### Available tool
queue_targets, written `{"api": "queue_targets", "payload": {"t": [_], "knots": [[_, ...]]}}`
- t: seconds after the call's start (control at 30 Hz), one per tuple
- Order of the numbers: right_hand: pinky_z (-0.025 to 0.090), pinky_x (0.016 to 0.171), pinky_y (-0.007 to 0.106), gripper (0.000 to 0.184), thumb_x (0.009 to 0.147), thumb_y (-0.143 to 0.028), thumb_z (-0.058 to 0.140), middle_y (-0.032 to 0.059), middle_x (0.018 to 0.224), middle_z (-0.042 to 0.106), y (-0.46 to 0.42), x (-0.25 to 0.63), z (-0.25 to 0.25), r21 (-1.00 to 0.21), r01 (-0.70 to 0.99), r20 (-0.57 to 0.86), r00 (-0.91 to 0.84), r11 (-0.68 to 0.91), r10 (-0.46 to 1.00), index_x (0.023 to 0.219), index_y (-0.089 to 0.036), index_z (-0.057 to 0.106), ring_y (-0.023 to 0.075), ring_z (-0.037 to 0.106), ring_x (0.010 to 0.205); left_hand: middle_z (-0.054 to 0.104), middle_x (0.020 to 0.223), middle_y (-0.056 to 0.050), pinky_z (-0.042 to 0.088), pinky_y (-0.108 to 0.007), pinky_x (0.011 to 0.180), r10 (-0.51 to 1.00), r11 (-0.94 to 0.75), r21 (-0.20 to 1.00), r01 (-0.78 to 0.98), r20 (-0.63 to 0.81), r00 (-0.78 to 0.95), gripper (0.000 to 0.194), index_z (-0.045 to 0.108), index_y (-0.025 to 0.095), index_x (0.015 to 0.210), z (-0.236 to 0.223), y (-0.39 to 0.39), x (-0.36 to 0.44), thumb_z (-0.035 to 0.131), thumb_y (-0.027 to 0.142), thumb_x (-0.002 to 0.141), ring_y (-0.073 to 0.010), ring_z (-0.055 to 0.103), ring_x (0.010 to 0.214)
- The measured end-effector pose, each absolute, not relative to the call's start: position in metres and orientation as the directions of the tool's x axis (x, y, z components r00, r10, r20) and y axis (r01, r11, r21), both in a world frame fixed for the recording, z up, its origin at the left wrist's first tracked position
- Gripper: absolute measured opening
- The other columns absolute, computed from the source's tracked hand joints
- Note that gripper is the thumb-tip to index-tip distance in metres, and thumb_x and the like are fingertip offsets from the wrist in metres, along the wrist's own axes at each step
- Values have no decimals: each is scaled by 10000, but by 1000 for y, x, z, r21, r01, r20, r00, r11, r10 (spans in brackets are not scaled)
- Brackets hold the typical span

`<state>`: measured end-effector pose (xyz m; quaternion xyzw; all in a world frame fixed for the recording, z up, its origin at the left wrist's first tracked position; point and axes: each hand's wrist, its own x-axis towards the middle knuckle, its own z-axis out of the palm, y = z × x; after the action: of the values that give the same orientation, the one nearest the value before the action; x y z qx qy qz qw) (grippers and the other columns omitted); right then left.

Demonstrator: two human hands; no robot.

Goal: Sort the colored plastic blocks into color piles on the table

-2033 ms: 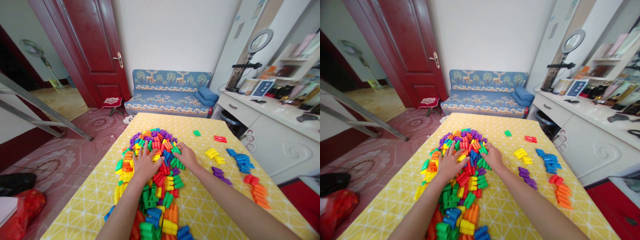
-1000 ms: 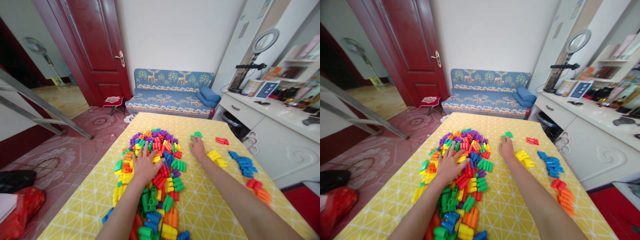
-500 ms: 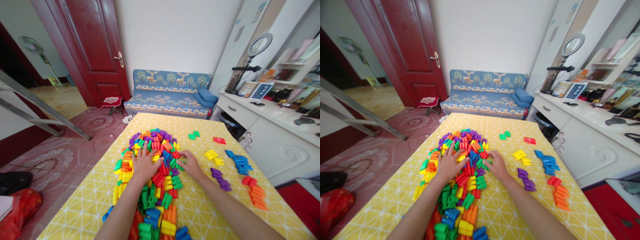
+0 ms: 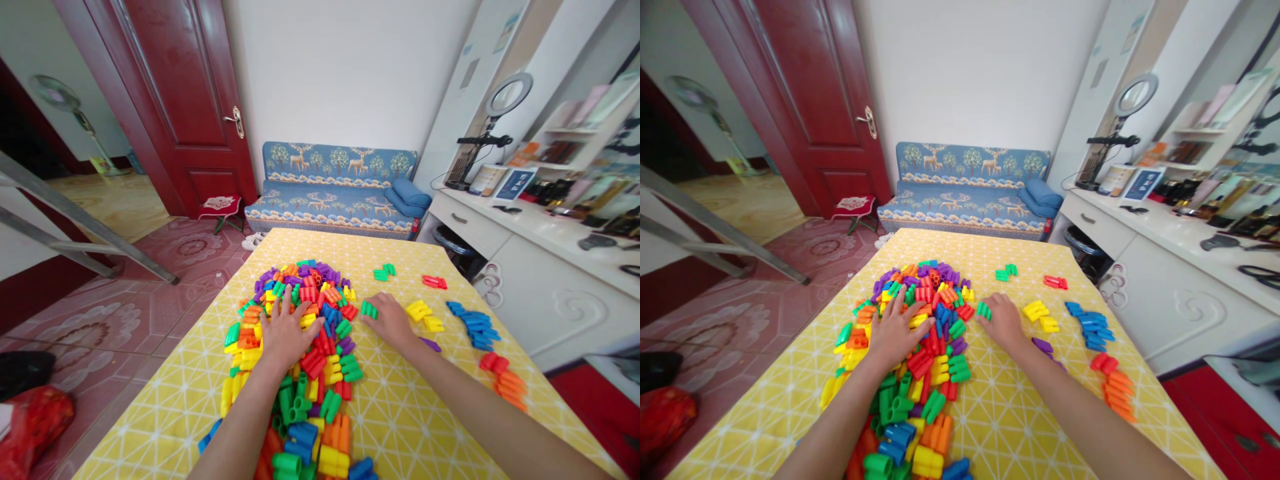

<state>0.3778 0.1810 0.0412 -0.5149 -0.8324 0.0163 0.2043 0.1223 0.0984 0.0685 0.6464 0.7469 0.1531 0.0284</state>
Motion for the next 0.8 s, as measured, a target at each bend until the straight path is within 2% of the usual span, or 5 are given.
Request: {"api": "queue_targets", "payload": {"t": [0.1,0.23,0.33,0.63,0.8], "knots": [[406,899,359,374,808,-410,645,106,1090,619,224,400,61,-114,957,331,-217,267,918,1122,-208,670,277,509,1087,167,1590,36,245,-643,1059,975,122,263,957,148,-165,584,546,435,1284,69,99,123,383,730,808,-385,299,1378],[447,786,342,406,803,-471,618,140,1087,624,272,427,66,-157,985,233,111,-75,966,1088,-192,697,296,573,1039,165,1590,42,227,-636,1074,977,130,259,957,131,-168,590,539,434,1294,70,99,123,391,731,805,-380,290,1382],[466,697,345,410,759,-469,657,173,1012,642,289,435,55,-185,967,174,205,-173,963,1001,-144,723,311,632,917,166,1590,35,227,-638,1074,976,132,260,957,132,-171,600,537,425,1299,70,98,123,388,733,805,-379,286,1383],[465,788,348,411,768,-222,620,194,1115,602,288,423,34,-358,922,265,249,-145,932,1159,-95,613,276,611,990,182,1585,46,221,-622,1084,975,147,259,955,125,-184,521,538,430,1295,70,97,124,431,651,835,-371,274,1390],[466,833,317,228,790,-144,519,71,1039,656,255,384,33,-449,873,361,-17,190,932,954,-192,669,196,615,944,174,1587,46,224,-617,1084,975,145,265,953,126,-183,522,540,425,1293,72,97,125,431,650,835,-370,274,1390]]}}
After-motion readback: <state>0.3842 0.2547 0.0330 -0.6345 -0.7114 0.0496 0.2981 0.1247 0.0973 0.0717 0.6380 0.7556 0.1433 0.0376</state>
